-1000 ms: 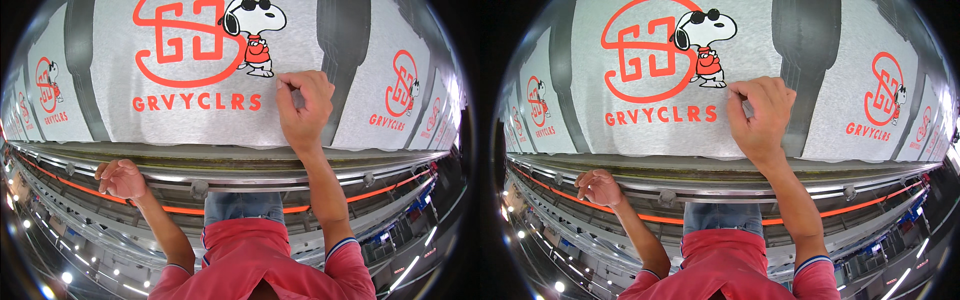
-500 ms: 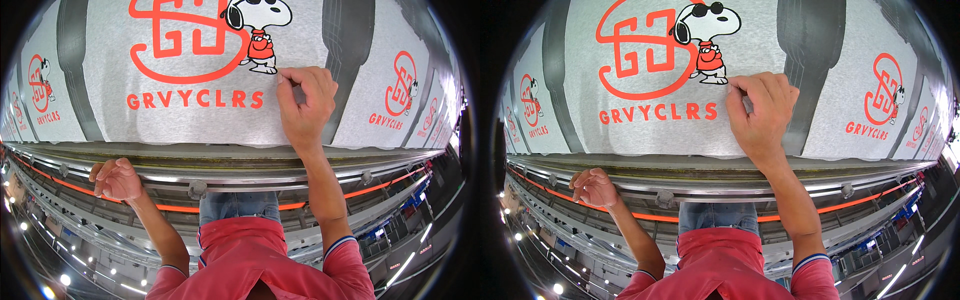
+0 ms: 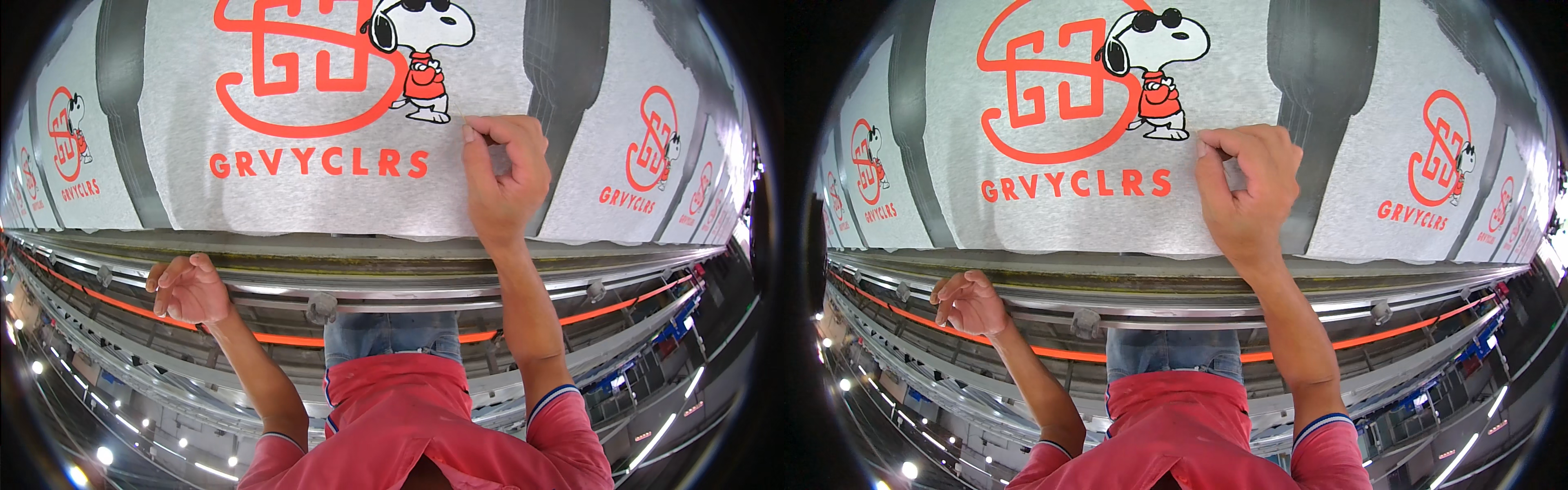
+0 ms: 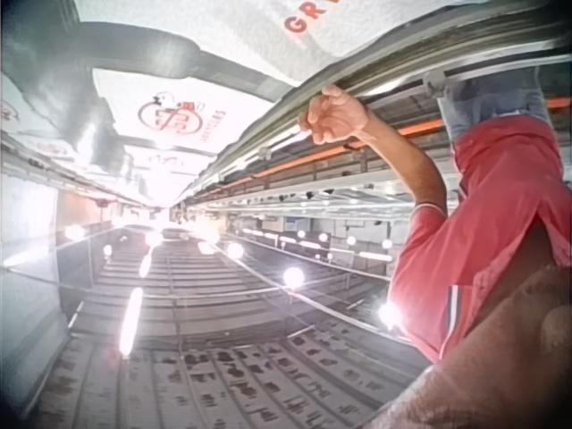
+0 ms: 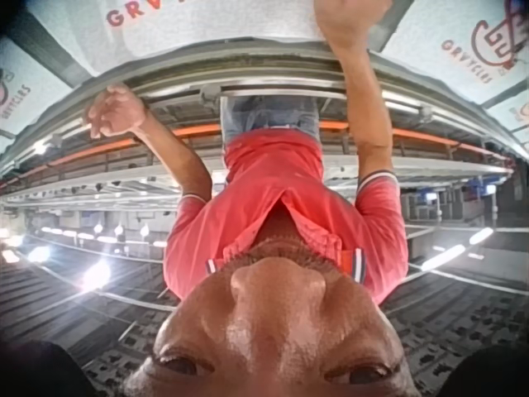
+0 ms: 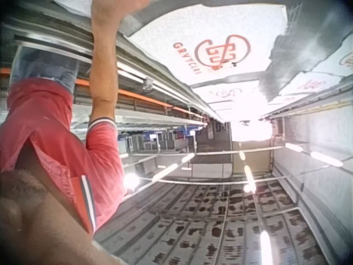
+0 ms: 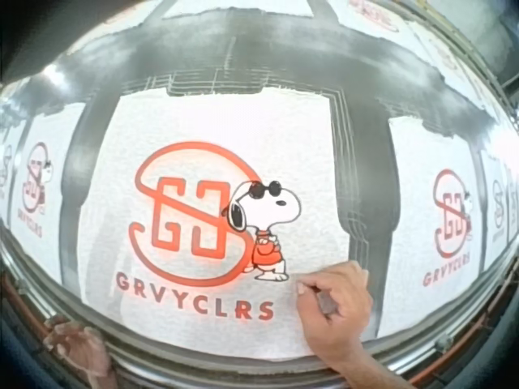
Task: The person uses a small pointed tool to touch up and correct red ink details on a cartoon graphic printed on white t-shirts moving along a conveyor belt. The person repeatedly pokes at specific areas of the print, likely removing smudges or adding missing ink, while the shirts advance on the line.
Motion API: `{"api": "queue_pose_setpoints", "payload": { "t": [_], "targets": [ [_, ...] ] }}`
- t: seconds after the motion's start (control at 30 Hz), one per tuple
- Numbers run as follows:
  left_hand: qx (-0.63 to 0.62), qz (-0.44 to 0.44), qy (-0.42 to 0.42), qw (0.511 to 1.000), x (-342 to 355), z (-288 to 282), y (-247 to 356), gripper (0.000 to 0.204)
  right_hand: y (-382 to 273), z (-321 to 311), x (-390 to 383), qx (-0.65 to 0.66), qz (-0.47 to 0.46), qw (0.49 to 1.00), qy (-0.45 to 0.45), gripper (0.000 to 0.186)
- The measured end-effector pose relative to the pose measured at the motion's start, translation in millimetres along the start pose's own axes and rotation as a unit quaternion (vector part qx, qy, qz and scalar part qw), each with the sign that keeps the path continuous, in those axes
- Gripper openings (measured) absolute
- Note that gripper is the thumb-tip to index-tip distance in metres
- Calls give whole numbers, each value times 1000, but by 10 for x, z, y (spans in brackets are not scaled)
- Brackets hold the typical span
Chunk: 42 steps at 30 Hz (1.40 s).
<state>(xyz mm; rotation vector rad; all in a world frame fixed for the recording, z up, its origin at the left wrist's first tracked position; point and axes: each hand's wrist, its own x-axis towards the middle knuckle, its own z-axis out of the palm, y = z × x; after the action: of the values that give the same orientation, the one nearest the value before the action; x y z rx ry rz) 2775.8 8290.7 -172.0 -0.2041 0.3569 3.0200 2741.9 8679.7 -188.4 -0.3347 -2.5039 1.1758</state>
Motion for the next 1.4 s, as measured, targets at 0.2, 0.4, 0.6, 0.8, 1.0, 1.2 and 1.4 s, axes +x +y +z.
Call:
{"api": "queue_pose_setpoints", "payload": {
  "t": [0.2,0.4,0.6,0.8,1.0,1.2,1.4],
  "targets": [
    [-14,32,13,999,44,75,-227,28,28,-218,8,95,48,994,-1,11],
    [-41,17,-73,996,-177,822,-1002,12,152,-1003,-80,200,15,979,-33,10],
    [63,-58,30,996,-443,1208,-3044,27,850,-2496,-471,349,168,921,40,10],
    [-134,-221,189,947,-963,1478,-5620,24,1214,-3660,-674,514,325,793,17,8],
    [-53,-244,209,946,-1103,1870,-6691,24,1756,-4138,-611,508,339,789,62,5],
    [0,-245,183,952,-1018,1899,-6908,22,1932,-4242,-453,506,331,795,51,4],
    [-1,-242,187,952,-988,1877,-6996,23,2041,-4263,-402,504,341,793,42,4]
  ]
}}
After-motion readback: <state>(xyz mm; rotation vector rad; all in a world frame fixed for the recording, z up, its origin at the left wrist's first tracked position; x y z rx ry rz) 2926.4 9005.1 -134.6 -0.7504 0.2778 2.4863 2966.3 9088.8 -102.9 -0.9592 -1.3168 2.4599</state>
